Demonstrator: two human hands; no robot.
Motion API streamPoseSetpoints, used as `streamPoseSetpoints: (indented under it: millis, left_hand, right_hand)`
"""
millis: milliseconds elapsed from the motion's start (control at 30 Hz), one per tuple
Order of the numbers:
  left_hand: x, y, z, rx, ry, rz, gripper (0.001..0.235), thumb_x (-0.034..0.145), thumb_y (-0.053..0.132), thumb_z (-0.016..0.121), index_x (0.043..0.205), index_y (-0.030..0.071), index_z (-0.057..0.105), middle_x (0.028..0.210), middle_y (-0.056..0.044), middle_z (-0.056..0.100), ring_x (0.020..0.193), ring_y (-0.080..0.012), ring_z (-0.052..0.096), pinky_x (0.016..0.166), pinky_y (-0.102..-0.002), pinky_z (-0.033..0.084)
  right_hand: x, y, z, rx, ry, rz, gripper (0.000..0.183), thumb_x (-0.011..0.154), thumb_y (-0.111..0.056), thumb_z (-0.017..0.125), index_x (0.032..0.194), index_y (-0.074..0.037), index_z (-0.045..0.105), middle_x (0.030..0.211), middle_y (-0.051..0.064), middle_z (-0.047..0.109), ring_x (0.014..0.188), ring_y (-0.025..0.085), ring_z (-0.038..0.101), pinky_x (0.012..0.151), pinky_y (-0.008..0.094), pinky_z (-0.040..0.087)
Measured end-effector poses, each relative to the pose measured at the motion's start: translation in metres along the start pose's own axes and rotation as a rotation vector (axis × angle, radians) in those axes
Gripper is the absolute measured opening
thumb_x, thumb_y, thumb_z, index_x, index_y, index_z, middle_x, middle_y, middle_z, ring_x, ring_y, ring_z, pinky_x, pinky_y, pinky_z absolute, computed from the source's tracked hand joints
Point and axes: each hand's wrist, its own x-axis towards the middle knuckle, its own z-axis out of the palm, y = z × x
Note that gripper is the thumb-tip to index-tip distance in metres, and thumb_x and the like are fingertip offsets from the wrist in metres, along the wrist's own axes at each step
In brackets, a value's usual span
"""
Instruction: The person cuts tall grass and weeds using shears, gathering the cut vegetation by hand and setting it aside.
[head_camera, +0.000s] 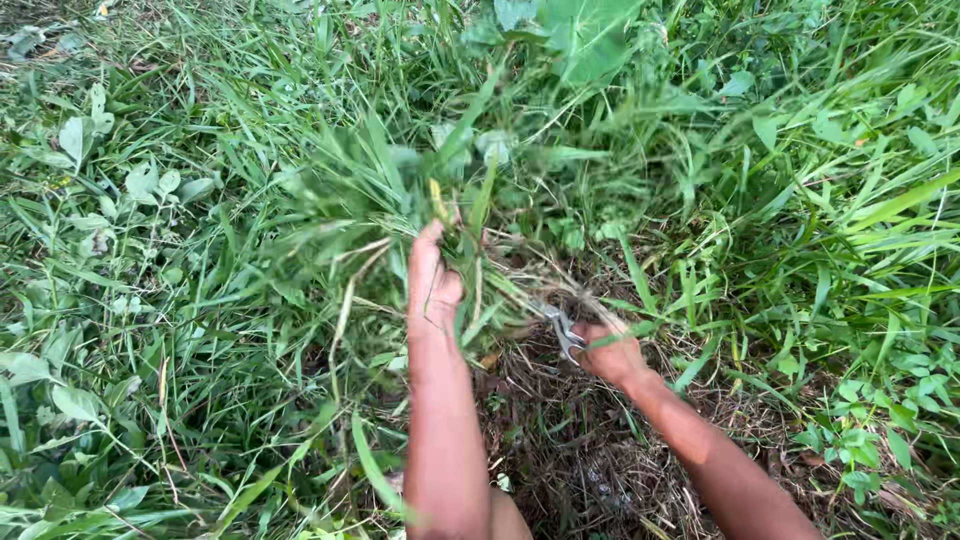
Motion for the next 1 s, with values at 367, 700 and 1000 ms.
streamPoseSetpoints:
  millis: [367,700,1000]
  left_hand:
    - [-0.042,-0.102,-0.227,1.291,0.897,-0.317,0.036,0.098,0.04,0.06,0.108,0.007,0.072,0.112,-0.019,0.072,0.105,-0.0344,0.067,0.085,-0.048,0.054]
    - [-0.1,-0.14,-0.247,0.993,1.512,-0.384,0.038,0.095,0.042,0.065,0.108,0.006,0.073,0.112,-0.018,0.072,0.103,-0.0318,0.066,0.085,-0.046,0.053]
    - [-0.047,-0.133,-0.251,0.726,0.979,-0.029,0.041,0.092,0.043,0.07,0.109,0.006,0.074,0.112,-0.017,0.072,0.101,-0.0295,0.066,0.086,-0.043,0.051]
  right_hand:
    - [0.04,0.018,0.076,-0.076,-0.303,0.124,0.04,0.091,-0.04,0.065,0.116,-0.008,0.065,0.098,0.011,0.07,0.086,0.023,0.071,0.078,0.039,0.06]
    - [0.048,0.028,0.118,-0.032,-0.204,0.342,0.036,0.105,-0.028,0.038,0.127,-0.013,0.063,0.078,0.007,0.076,0.067,0.017,0.078,0.102,0.035,0.054]
    - [0.083,-0.025,0.15,-0.137,-0.4,0.261,0.039,0.105,-0.043,0.038,0.097,-0.018,0.066,0.083,0.004,0.067,0.074,0.018,0.064,0.075,0.039,0.053]
